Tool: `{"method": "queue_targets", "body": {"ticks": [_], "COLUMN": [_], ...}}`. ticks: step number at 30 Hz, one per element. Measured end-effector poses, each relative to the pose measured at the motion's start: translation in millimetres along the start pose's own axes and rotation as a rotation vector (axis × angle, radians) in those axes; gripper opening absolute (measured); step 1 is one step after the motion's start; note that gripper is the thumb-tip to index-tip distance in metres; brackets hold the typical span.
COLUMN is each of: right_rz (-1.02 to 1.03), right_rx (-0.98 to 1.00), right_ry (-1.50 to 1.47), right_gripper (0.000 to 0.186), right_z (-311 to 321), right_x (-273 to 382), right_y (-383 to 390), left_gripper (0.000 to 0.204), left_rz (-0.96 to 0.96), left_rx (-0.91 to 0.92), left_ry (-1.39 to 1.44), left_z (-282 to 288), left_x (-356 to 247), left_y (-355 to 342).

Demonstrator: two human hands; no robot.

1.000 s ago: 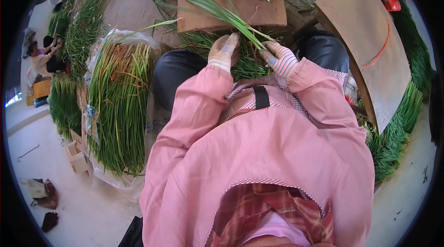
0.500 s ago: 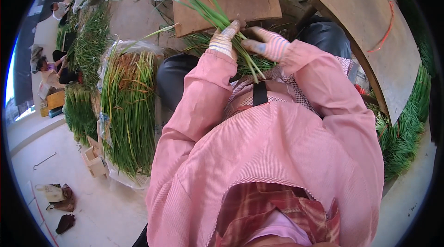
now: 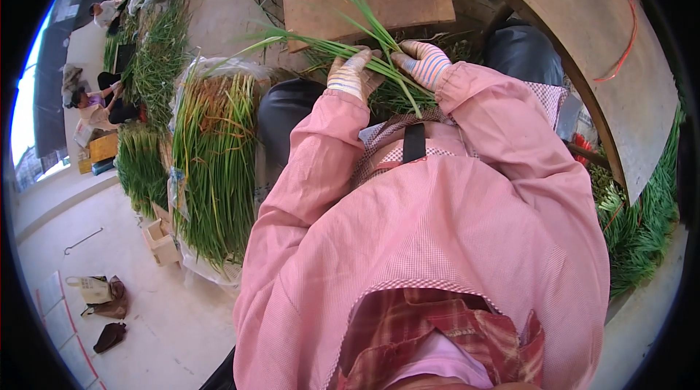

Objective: The person bundles a handful of green stalks and secures them with a red tie. They then take stalks from a plastic bag, peel away outer layers and yellowing leaves by hand, and place the cleaned stalks on a cardboard sheet.

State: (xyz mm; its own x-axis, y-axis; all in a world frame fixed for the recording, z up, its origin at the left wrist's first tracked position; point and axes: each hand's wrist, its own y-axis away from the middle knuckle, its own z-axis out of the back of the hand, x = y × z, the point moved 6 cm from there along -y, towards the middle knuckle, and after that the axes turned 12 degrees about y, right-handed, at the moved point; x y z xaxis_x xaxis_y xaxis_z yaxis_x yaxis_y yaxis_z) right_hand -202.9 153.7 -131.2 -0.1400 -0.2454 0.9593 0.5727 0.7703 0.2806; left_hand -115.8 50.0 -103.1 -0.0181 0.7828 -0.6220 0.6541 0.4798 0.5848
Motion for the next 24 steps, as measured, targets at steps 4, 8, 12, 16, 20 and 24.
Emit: {"method": "queue_targets", "body": {"ticks": [4,8,12,16,20,24], "right_rz": [0.053,0.138,0.188,0.124,-0.123,-0.151], "right_rx": [0.046,0.049,-0.061,-0.153,-0.026,0.03], "right_ry": [-0.031,0.12,0.398,0.128,-0.073,-0.087], "right_gripper": [0.02,0.021,0.022,0.025,0.025,0.024], "right_z": [-5.7,-5.4,4.2,16.4,16.3,8.6], "right_x": [-0.3,-6.4,5.5,-6.1,6.5,12.9], "right_y": [-0.6,-7.1,-4.1,-13.7,-5.2,1.4], "left_gripper": [0.032,0.035,0.029,0.024,0.019,0.029], "left_rz": [0.042,0.173,0.09,0.059,0.065,0.235], "left_rx": [0.043,0.049,-0.005,0.077,-0.003,0.033], "left_ry": [-0.113,-0.248,-0.254,-0.238,0.015,-0.038], "left_z": [-1.3,6.7,0.9,10.8,28.6,19.2], "left_x": [8.7,10.5,-1.1,-11.4,-3.2,21.2], "left_y": [-5.3,-15.4,-4.9,2.5,10.3,28.3]}}
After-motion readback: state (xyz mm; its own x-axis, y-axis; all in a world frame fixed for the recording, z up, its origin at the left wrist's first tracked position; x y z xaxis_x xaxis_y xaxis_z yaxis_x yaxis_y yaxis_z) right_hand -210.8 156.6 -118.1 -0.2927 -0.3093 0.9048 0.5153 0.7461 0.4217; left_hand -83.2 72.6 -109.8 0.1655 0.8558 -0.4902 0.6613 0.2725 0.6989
